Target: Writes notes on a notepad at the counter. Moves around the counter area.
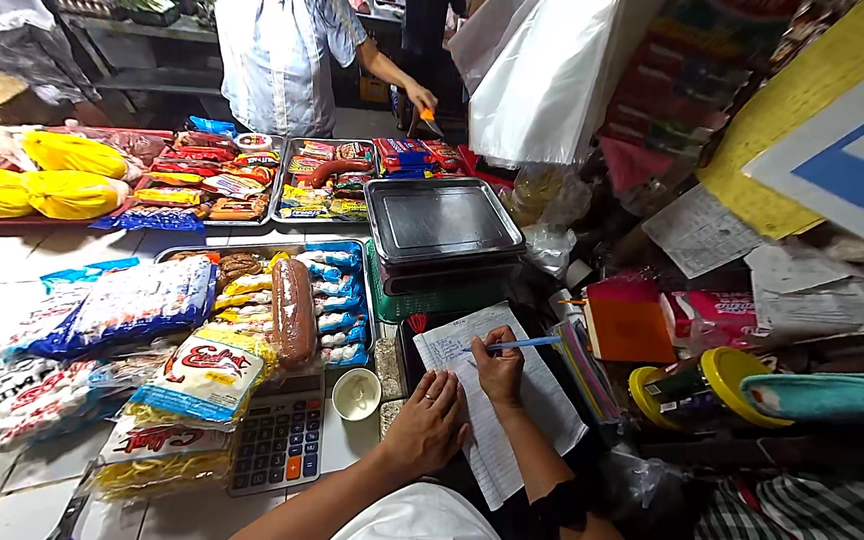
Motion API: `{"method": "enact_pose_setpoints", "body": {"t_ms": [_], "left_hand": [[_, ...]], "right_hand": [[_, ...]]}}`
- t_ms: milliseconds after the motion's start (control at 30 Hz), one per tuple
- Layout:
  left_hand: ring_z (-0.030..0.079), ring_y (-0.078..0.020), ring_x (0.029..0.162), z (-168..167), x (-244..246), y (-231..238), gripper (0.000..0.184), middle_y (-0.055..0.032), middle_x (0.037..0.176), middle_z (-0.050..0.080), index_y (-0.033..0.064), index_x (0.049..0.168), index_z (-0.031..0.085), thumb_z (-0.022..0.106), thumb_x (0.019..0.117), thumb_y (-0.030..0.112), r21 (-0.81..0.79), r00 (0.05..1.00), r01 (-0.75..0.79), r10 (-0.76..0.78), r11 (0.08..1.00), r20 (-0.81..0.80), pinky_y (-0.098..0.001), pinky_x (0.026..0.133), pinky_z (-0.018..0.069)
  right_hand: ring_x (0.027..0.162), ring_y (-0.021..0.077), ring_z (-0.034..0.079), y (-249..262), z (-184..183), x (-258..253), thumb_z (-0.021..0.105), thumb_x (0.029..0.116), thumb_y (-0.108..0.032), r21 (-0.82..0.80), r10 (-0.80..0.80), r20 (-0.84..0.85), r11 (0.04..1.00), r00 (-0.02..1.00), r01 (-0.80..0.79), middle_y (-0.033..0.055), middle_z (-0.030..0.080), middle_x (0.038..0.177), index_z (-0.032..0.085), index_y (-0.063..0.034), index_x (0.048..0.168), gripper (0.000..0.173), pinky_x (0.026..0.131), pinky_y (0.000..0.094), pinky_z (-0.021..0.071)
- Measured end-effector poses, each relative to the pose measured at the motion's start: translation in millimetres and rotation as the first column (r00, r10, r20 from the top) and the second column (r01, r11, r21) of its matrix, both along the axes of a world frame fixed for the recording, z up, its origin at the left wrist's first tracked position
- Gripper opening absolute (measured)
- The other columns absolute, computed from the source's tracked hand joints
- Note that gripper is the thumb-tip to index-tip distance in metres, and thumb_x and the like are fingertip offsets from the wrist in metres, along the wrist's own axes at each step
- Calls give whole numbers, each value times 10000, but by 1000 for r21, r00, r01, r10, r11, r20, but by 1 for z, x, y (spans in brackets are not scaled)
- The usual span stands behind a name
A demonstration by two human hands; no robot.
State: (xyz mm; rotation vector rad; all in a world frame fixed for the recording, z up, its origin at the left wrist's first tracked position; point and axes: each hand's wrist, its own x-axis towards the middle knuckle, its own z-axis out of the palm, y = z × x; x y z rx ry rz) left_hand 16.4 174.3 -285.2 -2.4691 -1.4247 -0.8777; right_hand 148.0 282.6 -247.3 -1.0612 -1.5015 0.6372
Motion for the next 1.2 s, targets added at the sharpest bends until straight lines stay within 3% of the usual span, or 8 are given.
{"method": "enact_pose_setpoints", "body": {"t_ms": [133,700,867,1067,1200], "left_hand": [[635,-340,1266,0,3,-1,568,-204,1335,667,-28,1260,684,374,1056,402,-13,999,0,0,1000,32,-509,1108,446],[637,-337,1262,1,3,1,521,-189,1316,681,17,1183,726,383,1048,385,11,999,-1,0,1000,39,-507,1107,447],[632,-336,1272,4,3,0,533,-190,1336,671,9,1222,710,370,1053,383,-31,1000,2,-1,1000,20,-510,1115,437],[572,-356,1343,15,3,-2,567,-208,1455,579,-32,1395,590,351,1064,362,-180,999,8,-16,984,-42,-542,1151,378],[578,-353,1336,13,3,-1,575,-213,1449,583,-35,1386,596,350,1059,369,-171,999,6,-15,985,-48,-540,1146,383]], "right_hand": [[528,-54,444,-11,-6,-6,738,859,-64,-16,186,-29,982,982,-187,-85,520,653,553,-67,817,190,505,112,388],[522,-35,449,-13,-12,-9,699,846,-54,61,201,101,976,974,-208,-43,514,626,573,-33,787,141,497,116,381],[521,-38,442,-13,-13,-7,687,840,-47,57,197,108,977,974,-204,-53,504,623,562,-43,780,139,497,116,374],[532,-56,440,-7,-5,0,713,856,-59,31,173,41,984,984,-174,-79,511,649,555,-51,811,164,506,108,381],[519,-45,444,-5,-12,2,705,862,-82,31,177,98,983,979,-181,-63,512,632,563,-39,799,161,499,117,384]]}}
